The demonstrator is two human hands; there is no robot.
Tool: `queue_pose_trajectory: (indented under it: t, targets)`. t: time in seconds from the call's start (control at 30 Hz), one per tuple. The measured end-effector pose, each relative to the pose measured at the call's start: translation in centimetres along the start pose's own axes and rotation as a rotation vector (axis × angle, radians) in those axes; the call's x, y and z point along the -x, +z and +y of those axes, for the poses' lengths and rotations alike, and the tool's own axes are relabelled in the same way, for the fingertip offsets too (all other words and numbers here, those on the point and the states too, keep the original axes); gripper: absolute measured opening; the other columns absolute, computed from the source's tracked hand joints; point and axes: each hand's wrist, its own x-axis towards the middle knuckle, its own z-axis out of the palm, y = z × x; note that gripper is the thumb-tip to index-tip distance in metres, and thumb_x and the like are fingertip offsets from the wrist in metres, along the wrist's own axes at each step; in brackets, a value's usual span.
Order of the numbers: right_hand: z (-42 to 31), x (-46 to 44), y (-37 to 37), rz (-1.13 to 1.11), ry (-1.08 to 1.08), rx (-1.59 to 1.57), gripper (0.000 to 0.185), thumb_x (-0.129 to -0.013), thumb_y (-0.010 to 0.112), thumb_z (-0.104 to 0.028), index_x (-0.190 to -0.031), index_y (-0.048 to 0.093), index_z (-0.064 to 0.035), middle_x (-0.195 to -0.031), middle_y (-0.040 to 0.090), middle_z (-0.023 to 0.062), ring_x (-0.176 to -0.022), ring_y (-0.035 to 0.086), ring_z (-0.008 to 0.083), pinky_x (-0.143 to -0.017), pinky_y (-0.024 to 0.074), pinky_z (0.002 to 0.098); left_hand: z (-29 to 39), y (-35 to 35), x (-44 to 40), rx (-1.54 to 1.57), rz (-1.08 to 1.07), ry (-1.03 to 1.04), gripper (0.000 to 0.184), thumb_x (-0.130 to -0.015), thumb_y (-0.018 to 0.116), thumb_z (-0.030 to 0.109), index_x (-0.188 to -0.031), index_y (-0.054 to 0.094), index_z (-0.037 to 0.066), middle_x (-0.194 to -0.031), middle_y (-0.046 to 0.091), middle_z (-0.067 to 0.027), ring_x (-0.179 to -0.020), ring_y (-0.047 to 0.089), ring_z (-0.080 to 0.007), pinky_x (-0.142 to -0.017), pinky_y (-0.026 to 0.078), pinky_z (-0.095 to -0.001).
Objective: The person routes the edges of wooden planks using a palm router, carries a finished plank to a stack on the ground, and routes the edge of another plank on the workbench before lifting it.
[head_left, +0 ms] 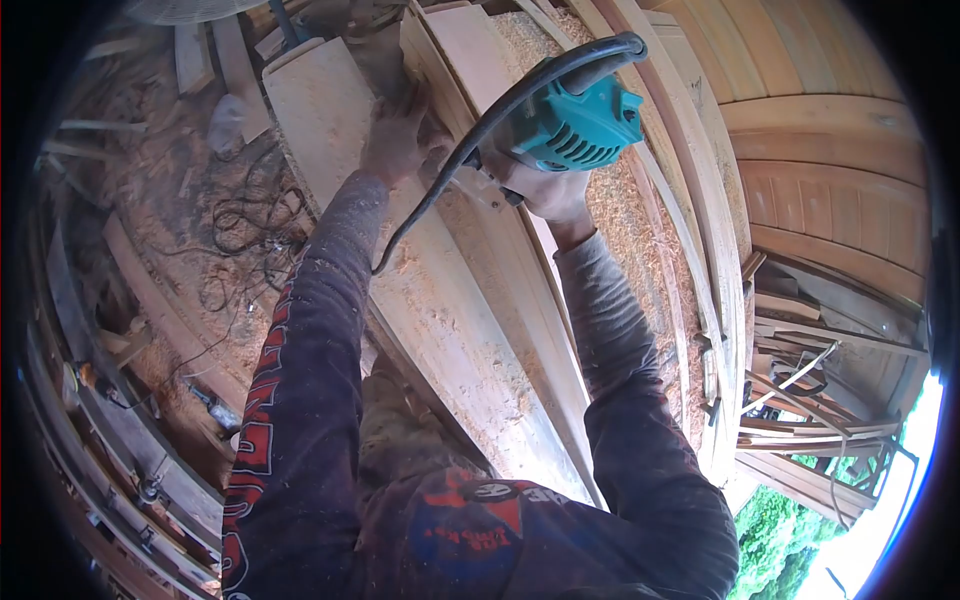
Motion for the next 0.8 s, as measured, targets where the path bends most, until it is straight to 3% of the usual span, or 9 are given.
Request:
queue_pose_trajectory:
  t: [0.1,0.2,0.33,0.43,0.47,0.6,0.7,0.77,0.8]
  targets:
    - [0.8,1.6,-1.7,-0.157,-0.753,0.859,0.014,-0.079,0.08,-0.001,-0.09,0.072,-0.004,-0.09,0.069,0.0023,-0.085,0.068,0.0176,-0.072,0.0533,0.033,-0.1,0.4,0.0,0.031,0.036,0.038,0.092,-0.095,0.05,0.07,-0.159,0.033,0.005,-0.156,0.045,-0.0237,-0.14,0.049,-0.0382,-0.122,0.022,-0.0592]
    - [-0.3,4.3,-1.3,-0.126,-0.261,0.624,0.03,-0.07,0.071,-0.017,-0.098,0.076,-0.027,-0.107,0.069,-0.0014,-0.1,0.068,0.0251,-0.079,0.0535,0.043,0.4,-0.8,-0.5,0.02,-0.223,-0.06,0.087,-0.095,0.051,0.071,-0.151,0.047,0.004,-0.153,0.048,-0.0254,-0.139,0.05,-0.0389,-0.123,0.022,-0.0579]
    - [-1.9,6.8,-1.1,-0.031,-0.137,0.65,0.029,-0.071,0.072,-0.018,-0.097,0.076,-0.0281,-0.108,0.069,-0.0012,-0.102,0.068,0.0251,-0.078,0.0542,0.043,-0.3,0.4,-0.6,0.03,-0.137,-0.042,0.083,-0.094,0.053,0.071,-0.144,0.054,0.004,-0.153,0.048,-0.0253,-0.143,0.045,-0.0385,-0.122,0.023,-0.0578]
    - [-1.9,8.5,-1.8,0.012,-0.078,0.534,0.03,-0.071,0.075,-0.019,-0.099,0.075,-0.0278,-0.109,0.07,-0.0005,-0.102,0.068,0.0255,-0.078,0.0555,0.043,-0.2,0.7,-0.3,0.013,-0.02,-0.001,0.083,-0.094,0.056,0.068,-0.148,0.049,0.005,-0.158,0.042,-0.0244,-0.146,0.04,-0.0406,-0.122,0.023,-0.0577]
    - [-1.2,9.4,-2.5,-0.06,-0.184,0.653,0.036,-0.071,0.079,-0.014,-0.106,0.072,-0.016,-0.108,0.07,0.0026,-0.101,0.067,0.0226,-0.083,0.0554,0.0398,0.0,0.4,-0.2,0.005,-0.007,0.004,0.085,-0.094,0.058,0.067,-0.152,0.045,0.006,-0.161,0.037,-0.024,-0.147,0.037,-0.0421,-0.122,0.022,-0.0573]
    - [-4.5,10.8,-1.5,-0.007,0.007,0.573,0.034,-0.073,0.082,-0.007,-0.105,0.071,-0.0038,-0.108,0.071,0.0061,-0.099,0.067,0.0218,-0.09,0.0547,0.0376,0.6,0.3,0.0,0.191,0.17,0.028,0.092,-0.093,0.061,0.064,-0.161,0.032,0.011,-0.168,0.023,-0.022,-0.147,0.037,-0.0456,-0.124,0.02,-0.0558]
    - [-4.2,12.5,-2.5,0.025,0.007,0.526,0.032,-0.074,0.081,-0.008,-0.105,0.073,-0.0087,-0.11,0.071,0.0064,-0.099,0.068,0.0247,-0.091,0.0545,0.0411,3.6,-2.0,2.1,0.25,0.173,-0.048,0.094,-0.092,0.062,0.064,-0.165,0.023,0.018,-0.17,0.018,-0.0199,-0.151,0.029,-0.0434,-0.125,0.018,-0.0563]
    - [-3.6,13.2,-3.5,-0.055,-0.631,1.058,0.033,-0.073,0.08,-0.013,-0.106,0.074,-0.0151,-0.108,0.07,0.0049,-0.099,0.068,0.0274,-0.089,0.0551,0.0448,6.1,-5.0,2.9,0.078,0.163,0.135,0.092,-0.09,0.075,0.045,-0.163,0.029,0.016,-0.168,0.025,-0.0189,-0.152,0.025,-0.0455,-0.123,0.019,-0.058]
    - [-3.8,13.6,-3.7,-0.043,-0.629,1.055,0.033,-0.073,0.08,-0.013,-0.106,0.074,-0.0151,-0.108,0.07,0.0049,-0.099,0.068,0.0274,-0.089,0.0551,0.0448,7.3,-6.4,2.9,0.07,0.158,0.144,0.092,-0.09,0.075,0.045,-0.163,0.029,0.016,-0.168,0.025,-0.0189,-0.152,0.025,-0.0455,-0.123,0.019,-0.058]
